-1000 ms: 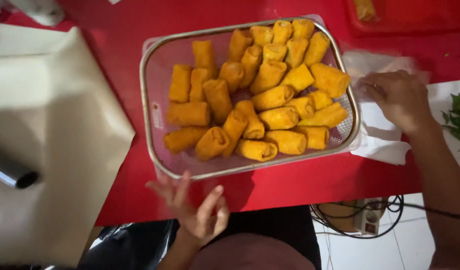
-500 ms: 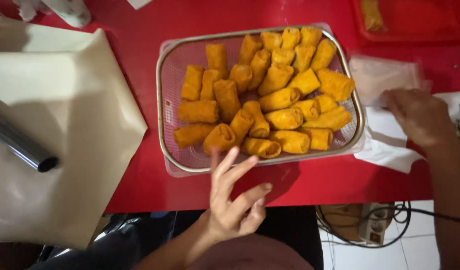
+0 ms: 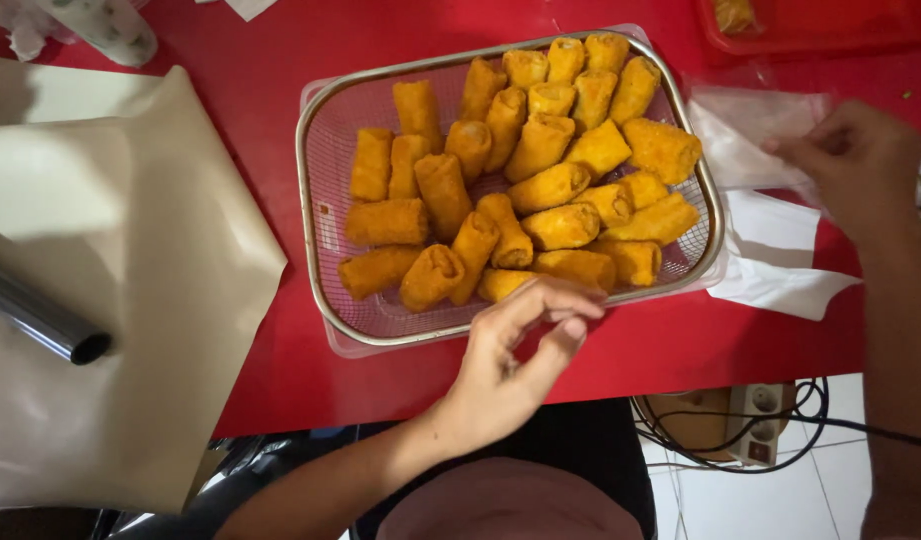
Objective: Packaging fried rolls into individual plastic bags.
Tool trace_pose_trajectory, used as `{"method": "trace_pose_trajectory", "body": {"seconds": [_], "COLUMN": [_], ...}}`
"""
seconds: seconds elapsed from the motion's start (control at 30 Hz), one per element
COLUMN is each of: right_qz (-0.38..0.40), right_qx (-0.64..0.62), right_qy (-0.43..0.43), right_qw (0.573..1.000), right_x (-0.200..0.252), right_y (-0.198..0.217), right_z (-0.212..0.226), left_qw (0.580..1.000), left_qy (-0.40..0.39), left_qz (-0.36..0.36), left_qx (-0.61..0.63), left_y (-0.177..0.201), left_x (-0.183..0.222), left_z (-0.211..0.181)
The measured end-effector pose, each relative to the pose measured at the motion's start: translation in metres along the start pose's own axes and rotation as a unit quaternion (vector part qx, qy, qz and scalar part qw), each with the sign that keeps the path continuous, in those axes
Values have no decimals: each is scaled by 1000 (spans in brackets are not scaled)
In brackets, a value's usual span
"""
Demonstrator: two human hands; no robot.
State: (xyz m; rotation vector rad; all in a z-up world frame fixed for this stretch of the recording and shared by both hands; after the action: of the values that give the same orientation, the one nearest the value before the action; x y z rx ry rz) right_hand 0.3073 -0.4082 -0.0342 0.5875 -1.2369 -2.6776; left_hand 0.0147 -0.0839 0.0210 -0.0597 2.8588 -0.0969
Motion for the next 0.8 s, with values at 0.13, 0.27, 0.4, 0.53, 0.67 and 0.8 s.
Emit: {"method": "trace_pose_trajectory", "body": {"seconds": [0.13,0.27,0.4,0.53,0.67,0.8], "right_qz": [9,17,57,33,-125,-80], "right_qx": [6,1,-128,-39,67,-11], "right_qy": [29,12,-118,-167,150,376], "right_qw": [1000,1000,983,985,978,923], "right_x": [-6,-4,-9,8,23,64], "right_y": [-16,-21,-20,24,30,6], "right_z": [-7,6,-19,34,60,154], "left_qw": [996,986,979,970,954,921], "left_qy": [67,110,138,154,195,207], "left_qz": [17,52,65,88,113,83], "left_qx": [49,115,137,167,196,320], "left_y": [-5,-15,-23,-27,-28,-29], "left_x": [-3,-7,-13,-24,-38,-53], "left_z": [5,14,22,19,12,9]}}
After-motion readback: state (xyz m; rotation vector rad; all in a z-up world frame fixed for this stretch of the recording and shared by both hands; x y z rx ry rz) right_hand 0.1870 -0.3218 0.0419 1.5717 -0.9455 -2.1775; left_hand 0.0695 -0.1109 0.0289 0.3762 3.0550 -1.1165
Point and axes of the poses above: each hand's wrist, its own x-axis away from the middle knuckle, its own y-axis out of the back of the hand, z = x × y, the point moved 3 cm from there along -x, towards the middle knuckle, and after that the axes turned 7 degrees about -x, right-handed, at the moved point
